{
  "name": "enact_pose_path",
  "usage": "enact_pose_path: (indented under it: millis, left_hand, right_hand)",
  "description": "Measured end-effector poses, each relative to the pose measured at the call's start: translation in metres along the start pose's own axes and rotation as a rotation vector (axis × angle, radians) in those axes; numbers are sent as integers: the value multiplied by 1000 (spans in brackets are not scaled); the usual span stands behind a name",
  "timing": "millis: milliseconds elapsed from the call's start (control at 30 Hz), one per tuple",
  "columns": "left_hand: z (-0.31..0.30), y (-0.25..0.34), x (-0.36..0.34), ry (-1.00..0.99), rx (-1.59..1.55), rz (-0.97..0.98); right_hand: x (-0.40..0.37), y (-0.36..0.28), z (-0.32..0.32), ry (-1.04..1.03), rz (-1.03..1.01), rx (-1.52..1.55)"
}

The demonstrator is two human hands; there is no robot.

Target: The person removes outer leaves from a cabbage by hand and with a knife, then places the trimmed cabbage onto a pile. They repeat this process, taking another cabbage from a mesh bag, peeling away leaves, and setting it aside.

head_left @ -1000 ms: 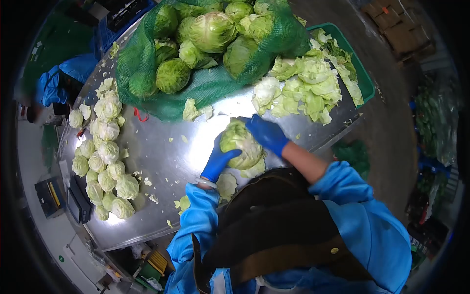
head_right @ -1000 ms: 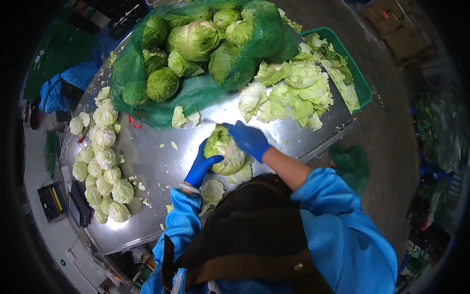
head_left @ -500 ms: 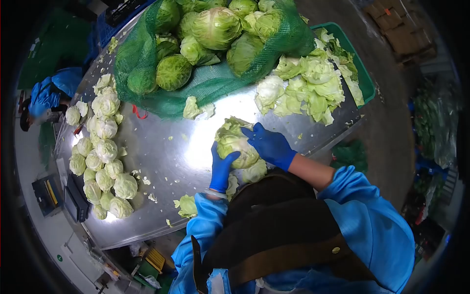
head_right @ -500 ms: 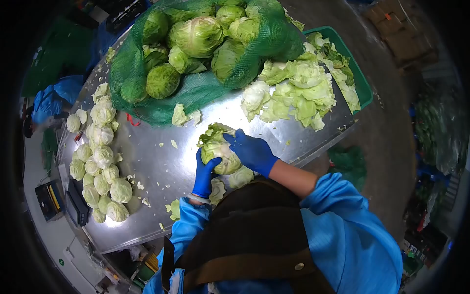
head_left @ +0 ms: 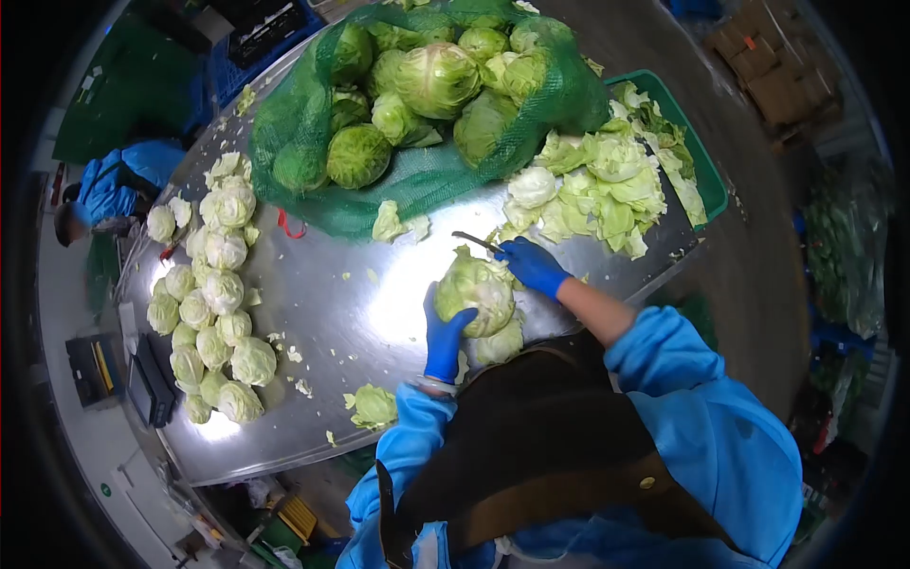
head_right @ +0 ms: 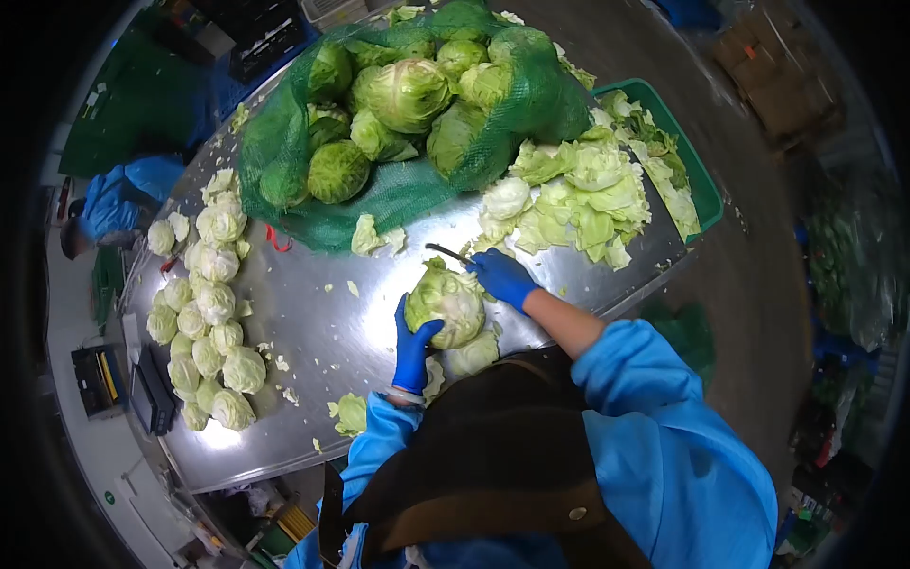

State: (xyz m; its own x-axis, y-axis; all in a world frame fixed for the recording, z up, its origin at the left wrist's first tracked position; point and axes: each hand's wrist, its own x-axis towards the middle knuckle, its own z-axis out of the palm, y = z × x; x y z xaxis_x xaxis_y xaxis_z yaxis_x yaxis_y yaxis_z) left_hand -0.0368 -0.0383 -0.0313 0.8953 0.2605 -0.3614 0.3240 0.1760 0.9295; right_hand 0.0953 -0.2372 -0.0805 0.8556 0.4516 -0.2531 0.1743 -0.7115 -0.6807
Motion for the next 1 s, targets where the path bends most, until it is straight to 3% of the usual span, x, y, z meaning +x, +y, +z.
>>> enact_pose_path:
  millis: [67,100,133,233,267,333,367,467,500,533,567,600,667,867,1000]
  left_hand:
    - [-9,43,-11,-61,-432,-318]
    - [-10,36,-12,-70,-511,-244]
    - [-11,31,-11,-84,-583,-168]
    - [-6,26,-17,51,-444,44]
    - [-8,22,-17,99,-315,92]
    - [-12,16,-13,190,-59,197]
    - [-19,16,-16,165,-158,23]
    - [-37,35,-13,181,590,419]
    - [-27,75,-11,120,803,609]
    - [-24,79,-1,-15,848,529]
    - [-22,81,7,-147,888,448]
    - [-20,82,11,-276,921,368]
    - [-6,66,9,-241,763,278]
    - [30,70,6,-98,831,184]
    - [40,79,3,-111,929,173]
  right_hand:
    - [-28,-72,-40,-84,487,720]
    - [-28,-76,-37,-69,419,639]
    - [-27,-81,-27,91,266,451]
    - [-21,-96,-30,104,59,488]
    - [-13,-96,-30,136,-30,490]
    - [-3,-104,-41,32,7,409]
    - [4,-97,-36,2,-18,416]
    - [15,-74,-15,-9,-209,499]
    - [10,-79,-20,-29,-243,454]
    - [6,-84,-25,-48,-279,408]
    - [-2,-92,-34,-42,-177,344]
    - [-7,-80,-25,164,-230,195]
    - [-29,-76,-37,336,-101,117]
    - [-112,-73,-54,-75,41,-274]
    - [-115,-64,-43,16,-95,-275]
